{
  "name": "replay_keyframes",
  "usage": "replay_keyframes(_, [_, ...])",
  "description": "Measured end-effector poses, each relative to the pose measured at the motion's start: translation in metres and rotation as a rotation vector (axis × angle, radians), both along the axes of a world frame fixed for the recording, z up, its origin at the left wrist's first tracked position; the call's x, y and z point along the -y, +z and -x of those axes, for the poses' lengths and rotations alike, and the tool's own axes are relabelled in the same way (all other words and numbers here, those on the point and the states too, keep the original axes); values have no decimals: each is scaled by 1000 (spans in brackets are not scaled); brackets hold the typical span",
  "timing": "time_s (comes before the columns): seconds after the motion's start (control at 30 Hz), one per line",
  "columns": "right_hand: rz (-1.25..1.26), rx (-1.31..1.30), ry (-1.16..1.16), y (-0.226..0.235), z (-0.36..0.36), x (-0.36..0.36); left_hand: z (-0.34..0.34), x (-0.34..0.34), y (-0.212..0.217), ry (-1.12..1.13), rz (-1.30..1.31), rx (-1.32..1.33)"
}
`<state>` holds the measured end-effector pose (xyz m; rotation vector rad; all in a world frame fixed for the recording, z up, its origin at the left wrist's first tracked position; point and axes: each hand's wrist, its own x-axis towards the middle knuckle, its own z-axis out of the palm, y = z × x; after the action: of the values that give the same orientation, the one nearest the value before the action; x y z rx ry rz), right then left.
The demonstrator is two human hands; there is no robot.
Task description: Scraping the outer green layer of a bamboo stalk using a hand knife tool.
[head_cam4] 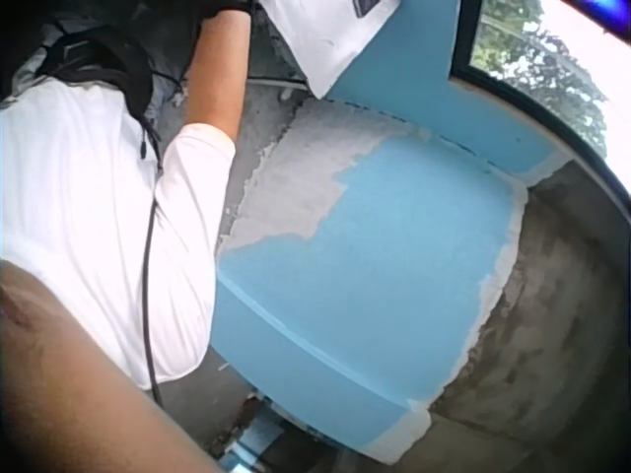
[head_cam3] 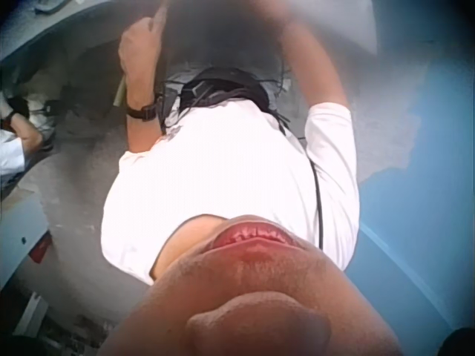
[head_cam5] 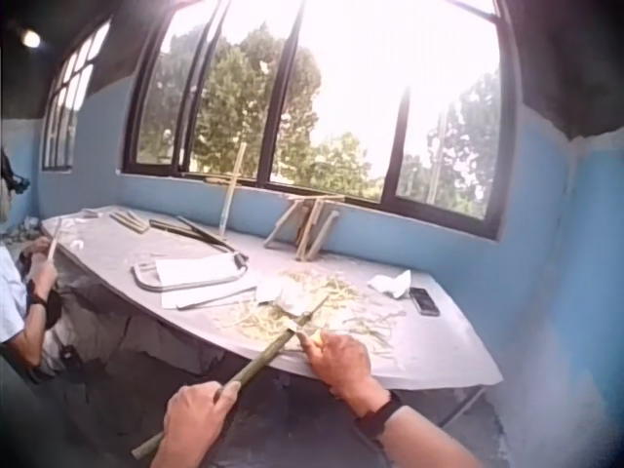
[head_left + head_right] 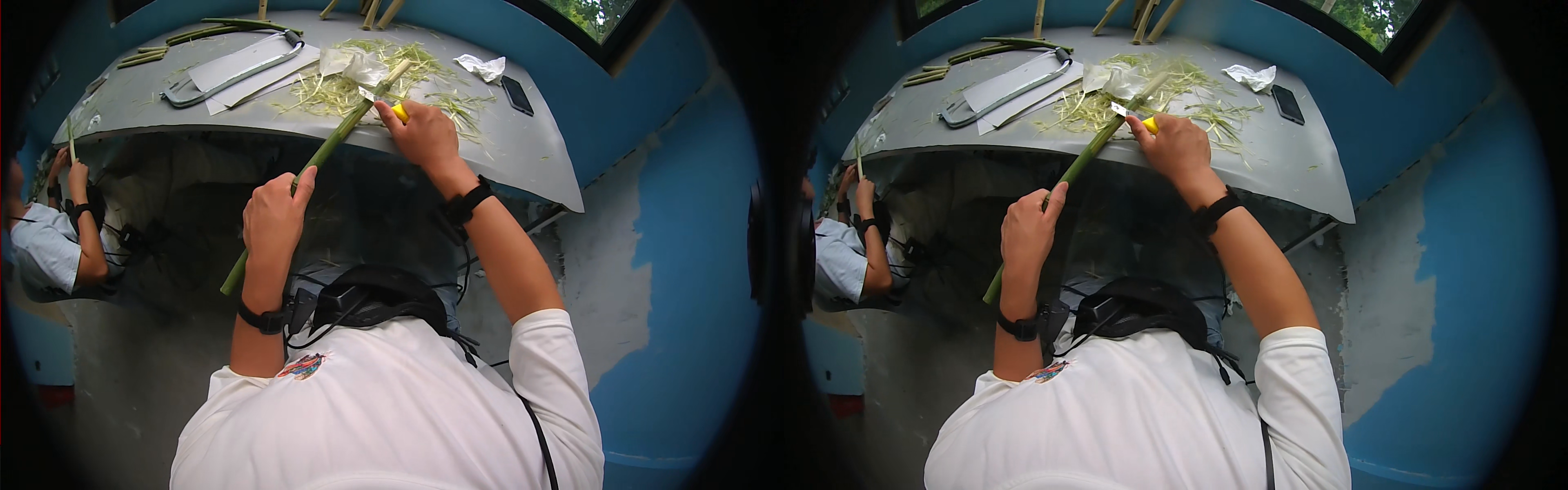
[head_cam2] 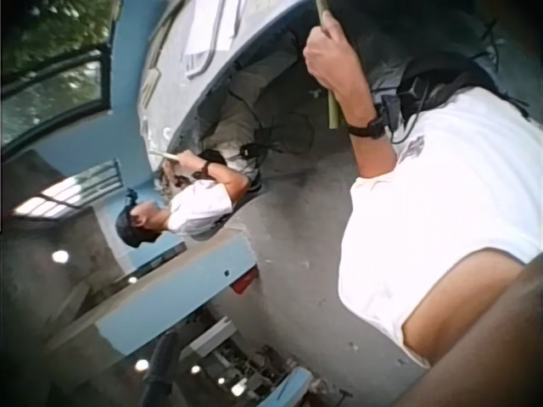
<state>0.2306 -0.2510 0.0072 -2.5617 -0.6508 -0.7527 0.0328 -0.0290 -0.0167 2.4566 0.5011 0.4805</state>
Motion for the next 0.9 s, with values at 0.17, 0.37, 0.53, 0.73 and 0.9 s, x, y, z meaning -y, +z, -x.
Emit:
replay_keyframes(0.17, [13,1,-17,2,4,-4,29,-7,-6,15,82,-24])
replay_keyframes(0.37, [28,19,74,4,6,-4,15,-9,-8,0,142,1])
replay_keyframes(0.53, [8,17,179,1,8,3,-22,-2,-7,-37,92,25])
replay_keyframes(0.73, [7,5,216,9,5,1,-55,8,-3,-32,60,81])
replay_keyframes(0.9, [24,26,223,4,1,3,-69,10,-12,-60,66,116])
